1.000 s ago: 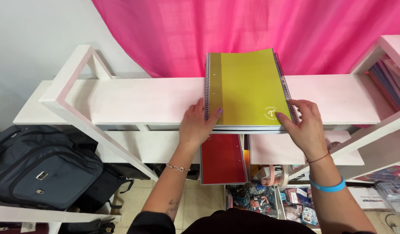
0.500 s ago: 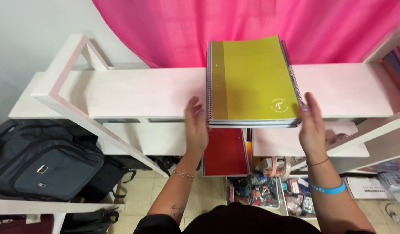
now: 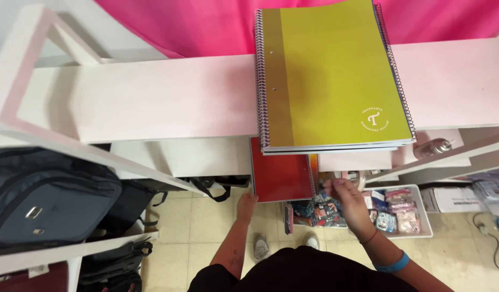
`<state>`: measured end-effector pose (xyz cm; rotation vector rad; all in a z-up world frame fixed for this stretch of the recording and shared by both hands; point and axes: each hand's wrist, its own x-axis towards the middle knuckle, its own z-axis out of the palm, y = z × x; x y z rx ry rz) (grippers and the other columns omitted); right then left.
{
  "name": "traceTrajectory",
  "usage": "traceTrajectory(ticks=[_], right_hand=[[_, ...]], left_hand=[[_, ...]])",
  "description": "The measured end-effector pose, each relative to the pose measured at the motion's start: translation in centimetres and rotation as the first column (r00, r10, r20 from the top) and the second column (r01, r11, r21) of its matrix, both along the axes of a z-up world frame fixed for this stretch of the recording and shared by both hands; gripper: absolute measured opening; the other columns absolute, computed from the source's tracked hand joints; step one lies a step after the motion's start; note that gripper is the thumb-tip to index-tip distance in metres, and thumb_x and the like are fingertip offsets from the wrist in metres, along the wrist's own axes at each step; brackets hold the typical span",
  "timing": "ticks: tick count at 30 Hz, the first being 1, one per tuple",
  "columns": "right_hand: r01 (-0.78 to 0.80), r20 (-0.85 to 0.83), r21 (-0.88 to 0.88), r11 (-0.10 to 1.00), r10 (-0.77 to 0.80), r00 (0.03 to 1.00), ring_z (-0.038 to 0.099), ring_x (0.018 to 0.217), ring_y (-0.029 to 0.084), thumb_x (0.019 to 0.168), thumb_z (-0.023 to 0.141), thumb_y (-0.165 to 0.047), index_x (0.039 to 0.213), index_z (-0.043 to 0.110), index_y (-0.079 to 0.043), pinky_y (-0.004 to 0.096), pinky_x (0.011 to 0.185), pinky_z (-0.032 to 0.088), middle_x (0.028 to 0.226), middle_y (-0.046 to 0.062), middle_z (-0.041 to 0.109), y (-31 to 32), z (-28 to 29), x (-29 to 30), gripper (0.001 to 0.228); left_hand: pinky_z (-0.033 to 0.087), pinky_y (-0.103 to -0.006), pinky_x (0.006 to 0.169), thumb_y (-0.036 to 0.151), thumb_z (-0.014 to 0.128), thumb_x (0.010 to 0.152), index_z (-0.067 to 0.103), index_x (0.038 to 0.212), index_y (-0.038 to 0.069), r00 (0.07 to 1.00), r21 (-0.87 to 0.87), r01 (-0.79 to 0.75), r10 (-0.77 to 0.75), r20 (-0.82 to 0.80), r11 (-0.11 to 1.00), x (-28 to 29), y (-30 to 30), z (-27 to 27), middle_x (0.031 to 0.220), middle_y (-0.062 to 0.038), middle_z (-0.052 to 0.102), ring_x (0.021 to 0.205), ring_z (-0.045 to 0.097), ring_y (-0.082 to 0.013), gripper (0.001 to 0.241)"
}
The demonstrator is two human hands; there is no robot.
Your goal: The person picks up various spiral-bound notebooks from a lower shelf and places them onto an upper shelf. They handle the notebooks one by one, stacking them in a specific order on the shelf.
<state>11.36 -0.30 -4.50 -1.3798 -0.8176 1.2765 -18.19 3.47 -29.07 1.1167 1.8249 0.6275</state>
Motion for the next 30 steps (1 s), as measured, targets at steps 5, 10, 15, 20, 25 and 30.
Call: traceTrajectory(ticks=[5, 10, 15, 20, 25, 30], right_hand=[[0.026, 0.020, -0.121, 0.992, -0.024, 1.000, 0.073, 0.088, 0.023, 0.104, 0.063, -0.017, 0.108, 0.073, 0.000, 0.039, 0.091, 0.057, 0.090, 0.017, 0.075, -0.3, -2.2, 1.1, 0.020], [0.047, 0.070, -0.151, 0.987, -0.036, 0.997, 0.071, 0.084, 0.021, 0.103, 0.066, -0.017, 0.101, 0.076, -0.001, 0.038, 0.088, 0.059, 0.087, 0.013, 0.074, -1.0, -1.8, 1.9, 0.019], [0.032, 0.072, -0.153, 0.988, -0.021, 0.997, 0.071, 0.086, 0.022, 0.103, 0.066, -0.021, 0.102, 0.076, -0.001, 0.041, 0.089, 0.059, 0.087, 0.014, 0.074, -0.9, -2.9, 2.4, 0.023], [0.017, 0.081, -0.195, 0.981, -0.001, 0.997, 0.069, 0.085, 0.022, 0.104, 0.064, -0.023, 0.102, 0.077, 0.000, 0.041, 0.089, 0.058, 0.084, 0.014, 0.072, -1.0, -0.3, 0.9, 0.026], [-0.009, 0.081, -0.194, 0.981, 0.025, 0.996, 0.069, 0.086, 0.025, 0.103, 0.064, -0.024, 0.102, 0.077, 0.001, 0.043, 0.089, 0.059, 0.084, 0.017, 0.072, -1.3, 0.3, 0.0, 0.028], [-0.035, 0.089, -0.203, 0.979, 0.054, 0.995, 0.069, 0.087, 0.025, 0.105, 0.063, -0.027, 0.103, 0.077, 0.001, 0.044, 0.091, 0.058, 0.084, 0.017, 0.071, -1.7, -0.4, 0.1, 0.031]], left_hand=[[0.063, -0.0539, 0.080, 0.048, 0.077, 0.067, 0.063, 0.110, 0.011, 0.966, -0.239, -0.051, -0.013, -0.259, 0.970, 2.9, 1.9, -1.7, 0.104, -0.023, 0.068, 0.096, 0.074, -0.0431, 0.058], [0.062, -0.0530, 0.085, 0.042, 0.077, 0.076, 0.049, 0.124, 0.006, 0.978, -0.322, -0.165, 0.114, -0.172, 0.932, 3.4, 1.6, -1.9, 0.111, -0.022, 0.068, 0.102, 0.074, -0.0426, 0.066], [0.061, -0.0500, 0.088, 0.063, 0.076, 0.076, 0.061, 0.118, 0.013, 0.973, -0.256, -0.195, 0.153, -0.175, 0.947, 2.6, 1.9, -2.4, 0.108, -0.014, 0.074, 0.105, 0.074, -0.0365, 0.067], [0.061, -0.0503, 0.090, 0.061, 0.070, 0.083, 0.071, 0.112, 0.014, 0.976, -0.227, -0.102, 0.054, -0.209, 0.968, 1.5, 1.7, -1.6, 0.104, -0.012, 0.076, 0.104, 0.074, -0.0359, 0.055], [0.061, -0.0468, 0.094, 0.036, 0.055, 0.101, 0.072, 0.130, 0.012, 0.975, -0.180, -0.086, 0.046, -0.217, 0.980, 1.3, 0.7, -0.5, 0.120, -0.016, 0.076, 0.112, 0.072, -0.0364, 0.042], [0.061, -0.0524, 0.094, 0.018, 0.059, 0.099, 0.069, 0.132, 0.005, 0.977, -0.046, -0.177, 0.170, -0.129, 0.983, 1.6, 0.6, -0.7, 0.119, -0.027, 0.071, 0.112, 0.070, -0.0441, 0.037]])
